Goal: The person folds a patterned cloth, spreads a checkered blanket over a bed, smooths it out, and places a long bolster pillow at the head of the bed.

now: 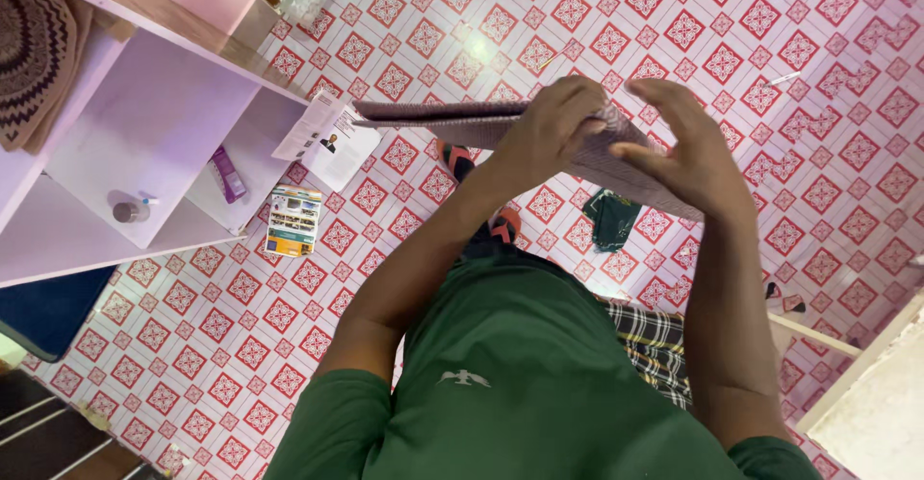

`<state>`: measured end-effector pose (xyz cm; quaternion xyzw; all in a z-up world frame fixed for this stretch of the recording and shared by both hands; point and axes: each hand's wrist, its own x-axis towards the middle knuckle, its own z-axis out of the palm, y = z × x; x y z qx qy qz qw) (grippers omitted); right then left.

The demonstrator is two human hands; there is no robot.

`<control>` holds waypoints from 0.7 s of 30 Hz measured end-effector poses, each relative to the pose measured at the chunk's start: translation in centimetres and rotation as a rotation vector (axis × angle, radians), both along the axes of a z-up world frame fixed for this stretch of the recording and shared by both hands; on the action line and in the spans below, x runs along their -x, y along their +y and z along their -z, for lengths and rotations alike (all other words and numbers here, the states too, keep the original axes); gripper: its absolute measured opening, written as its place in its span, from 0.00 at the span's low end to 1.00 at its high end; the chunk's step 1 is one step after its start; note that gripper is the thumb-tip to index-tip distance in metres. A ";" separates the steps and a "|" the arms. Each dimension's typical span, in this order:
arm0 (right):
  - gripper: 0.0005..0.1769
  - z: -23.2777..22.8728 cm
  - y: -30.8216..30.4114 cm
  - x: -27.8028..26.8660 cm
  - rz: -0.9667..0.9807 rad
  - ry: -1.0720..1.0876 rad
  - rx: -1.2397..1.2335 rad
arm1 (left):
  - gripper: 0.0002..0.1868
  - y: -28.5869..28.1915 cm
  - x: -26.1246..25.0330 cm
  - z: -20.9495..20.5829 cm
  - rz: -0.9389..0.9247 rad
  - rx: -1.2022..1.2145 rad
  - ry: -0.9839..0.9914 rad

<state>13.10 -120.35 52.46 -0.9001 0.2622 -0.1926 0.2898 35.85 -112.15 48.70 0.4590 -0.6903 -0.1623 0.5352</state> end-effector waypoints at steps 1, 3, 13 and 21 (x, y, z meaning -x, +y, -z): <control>0.35 0.3 -0.5 -2.4 0.059 0.050 -0.066 | 0.09 -1.0 0.7 0.2 -0.004 -0.018 0.004; 0.28 1.2 -1.1 -5.0 0.175 0.096 -0.161 | 0.08 -2.6 1.4 0.6 -0.009 -0.057 0.016; 0.11 0.5 -9.3 -8.6 0.368 -0.057 -0.323 | 0.41 -6.7 -7.5 7.4 -0.166 -0.211 0.007; 0.12 -4.5 -15.1 -11.0 0.313 -0.059 -0.196 | 0.35 -12.2 -8.5 21.8 -0.195 -0.491 -0.013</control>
